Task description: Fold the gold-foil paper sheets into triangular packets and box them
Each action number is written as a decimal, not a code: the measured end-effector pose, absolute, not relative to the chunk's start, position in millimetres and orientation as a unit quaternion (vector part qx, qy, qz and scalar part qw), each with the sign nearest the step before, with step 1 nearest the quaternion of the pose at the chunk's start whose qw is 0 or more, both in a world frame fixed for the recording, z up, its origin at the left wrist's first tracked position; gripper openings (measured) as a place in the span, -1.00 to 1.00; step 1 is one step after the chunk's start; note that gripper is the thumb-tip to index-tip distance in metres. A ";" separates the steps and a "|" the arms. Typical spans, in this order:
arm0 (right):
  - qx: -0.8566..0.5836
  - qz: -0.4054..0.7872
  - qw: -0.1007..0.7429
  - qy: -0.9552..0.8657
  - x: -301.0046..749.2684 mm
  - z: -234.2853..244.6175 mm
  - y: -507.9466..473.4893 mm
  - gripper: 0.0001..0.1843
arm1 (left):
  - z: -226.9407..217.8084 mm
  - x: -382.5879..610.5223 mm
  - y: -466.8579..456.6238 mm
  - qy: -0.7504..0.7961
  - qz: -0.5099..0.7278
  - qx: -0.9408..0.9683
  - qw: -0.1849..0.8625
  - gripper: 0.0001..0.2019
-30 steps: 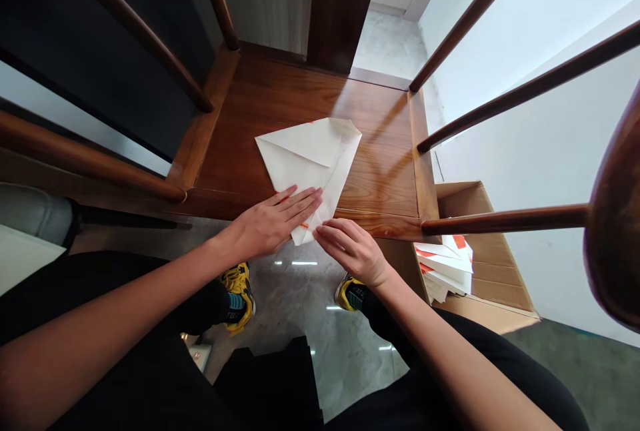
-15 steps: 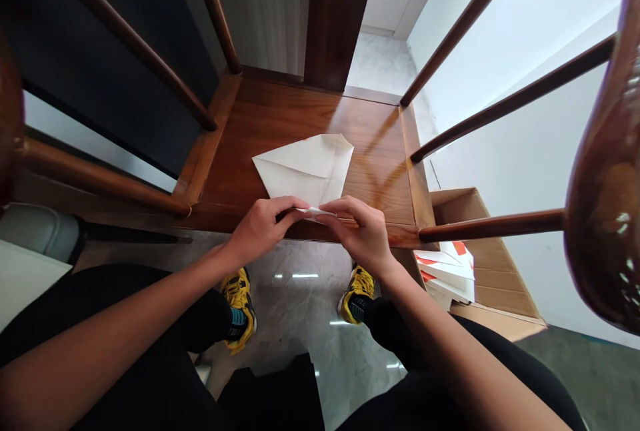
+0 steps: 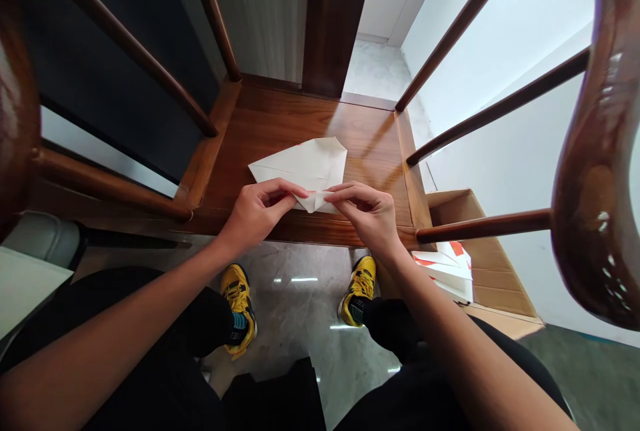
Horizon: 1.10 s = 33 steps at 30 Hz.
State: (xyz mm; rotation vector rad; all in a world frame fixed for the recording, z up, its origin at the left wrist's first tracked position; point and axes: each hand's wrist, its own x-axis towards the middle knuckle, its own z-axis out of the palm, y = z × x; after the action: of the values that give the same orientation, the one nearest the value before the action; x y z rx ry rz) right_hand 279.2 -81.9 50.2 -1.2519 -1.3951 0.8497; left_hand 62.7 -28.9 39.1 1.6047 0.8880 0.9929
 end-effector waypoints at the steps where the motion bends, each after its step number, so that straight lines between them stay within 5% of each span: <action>1: -0.522 0.356 0.514 -0.580 279.3 51.5 -82.0 -0.95 | 40.3 62.7 -29.6 0.369 0.410 0.668 0.499 -0.81; 12: -0.520 0.280 0.575 -0.566 259.9 37.5 -79.5 -0.73 | 37.5 68.7 -32.5 0.384 0.420 0.659 0.492 -0.87; 16: -0.500 0.175 0.489 -0.693 262.6 30.7 -90.6 -0.82 | 29.3 60.6 -26.5 0.375 0.421 0.720 0.403 -0.89; 24: -0.468 0.064 0.280 -0.836 234.7 -21.2 -120.7 -0.38 | 0.9 34.2 -27.1 0.275 0.227 0.924 0.138 -0.63; 29: -0.488 0.125 0.283 -0.816 213.5 -22.6 -129.3 -0.15 | -14.2 19.5 -33.4 0.261 0.207 0.936 0.117 -0.45; 33: -0.513 0.128 0.251 -0.811 219.3 -19.8 -120.7 -0.18 | -7.9 8.0 -32.5 0.258 0.171 0.942 0.129 -0.37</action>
State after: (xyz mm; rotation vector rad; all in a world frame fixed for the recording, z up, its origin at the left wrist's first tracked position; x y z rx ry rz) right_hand 219.3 -120.7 -19.8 -1.3975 -2.2064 0.3483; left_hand 8.0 -32.5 -7.9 2.7380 0.7511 0.4967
